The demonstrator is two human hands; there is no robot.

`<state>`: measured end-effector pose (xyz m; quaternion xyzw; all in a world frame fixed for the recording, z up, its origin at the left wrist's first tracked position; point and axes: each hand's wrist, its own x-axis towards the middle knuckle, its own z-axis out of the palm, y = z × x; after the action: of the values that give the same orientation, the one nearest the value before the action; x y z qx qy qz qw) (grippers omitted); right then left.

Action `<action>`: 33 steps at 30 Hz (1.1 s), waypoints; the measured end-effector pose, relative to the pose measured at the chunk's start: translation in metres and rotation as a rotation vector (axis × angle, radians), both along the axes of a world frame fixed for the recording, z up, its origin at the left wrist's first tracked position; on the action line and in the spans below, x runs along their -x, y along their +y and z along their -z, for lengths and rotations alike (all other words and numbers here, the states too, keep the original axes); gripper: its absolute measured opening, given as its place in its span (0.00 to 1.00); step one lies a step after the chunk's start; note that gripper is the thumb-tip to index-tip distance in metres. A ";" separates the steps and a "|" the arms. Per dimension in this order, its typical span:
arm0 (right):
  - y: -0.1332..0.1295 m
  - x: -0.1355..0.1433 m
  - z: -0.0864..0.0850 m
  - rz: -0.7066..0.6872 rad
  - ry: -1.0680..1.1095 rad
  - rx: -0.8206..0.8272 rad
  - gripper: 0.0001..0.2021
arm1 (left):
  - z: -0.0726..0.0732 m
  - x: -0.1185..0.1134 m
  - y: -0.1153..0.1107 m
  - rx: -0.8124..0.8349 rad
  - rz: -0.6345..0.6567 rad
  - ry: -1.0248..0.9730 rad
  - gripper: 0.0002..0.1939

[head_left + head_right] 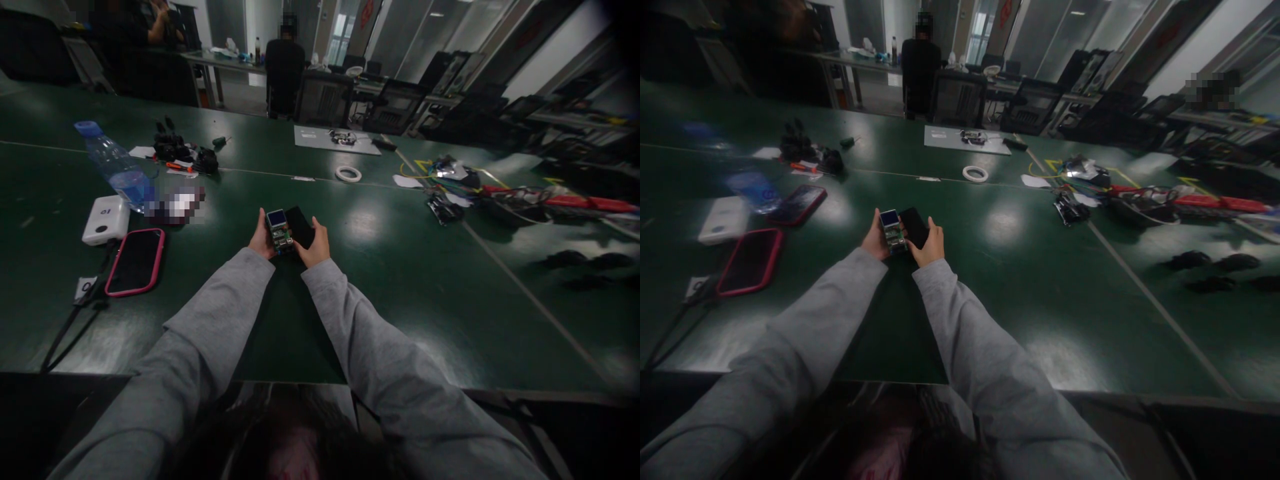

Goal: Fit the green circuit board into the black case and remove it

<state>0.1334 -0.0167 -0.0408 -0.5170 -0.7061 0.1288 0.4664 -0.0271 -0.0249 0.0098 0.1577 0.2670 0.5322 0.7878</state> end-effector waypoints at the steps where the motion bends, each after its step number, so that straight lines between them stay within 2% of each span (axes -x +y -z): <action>1: 0.000 -0.001 -0.001 -0.006 0.015 0.012 0.40 | 0.000 0.000 0.000 0.005 -0.002 0.006 0.36; 5: -0.002 -0.004 -0.009 0.033 0.100 0.019 0.27 | 0.000 -0.003 0.002 -0.015 -0.002 0.009 0.38; 7: -0.004 -0.006 -0.014 0.076 0.125 0.018 0.23 | 0.000 -0.004 0.003 -0.019 0.004 0.011 0.40; 13: 0.000 -0.019 -0.020 0.213 0.164 0.033 0.18 | -0.002 -0.002 0.001 -0.079 0.054 -0.035 0.43; 18: 0.018 -0.037 -0.012 0.346 0.157 0.191 0.18 | -0.003 0.003 0.000 -0.091 -0.041 -0.057 0.42; 21: 0.025 -0.042 -0.009 0.378 0.119 0.198 0.17 | -0.003 0.005 0.001 -0.080 -0.067 -0.075 0.41; 26: 0.020 -0.042 -0.006 0.362 0.031 0.043 0.20 | -0.002 0.006 0.002 -0.059 -0.091 -0.082 0.41; 28: 0.016 -0.041 -0.004 0.285 -0.077 -0.010 0.24 | -0.002 0.007 0.002 -0.053 -0.104 -0.086 0.40; 31: 0.011 -0.039 -0.002 0.123 -0.249 0.006 0.29 | -0.001 0.008 0.003 -0.039 -0.118 -0.096 0.40; 33: 0.009 -0.038 -0.004 0.124 -0.303 0.021 0.29 | 0.000 0.009 0.003 -0.037 -0.116 -0.112 0.40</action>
<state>0.1714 -0.0080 -0.0364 -0.5779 -0.7338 0.0279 0.3562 -0.0358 -0.0216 0.0095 0.1264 0.2215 0.5898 0.7662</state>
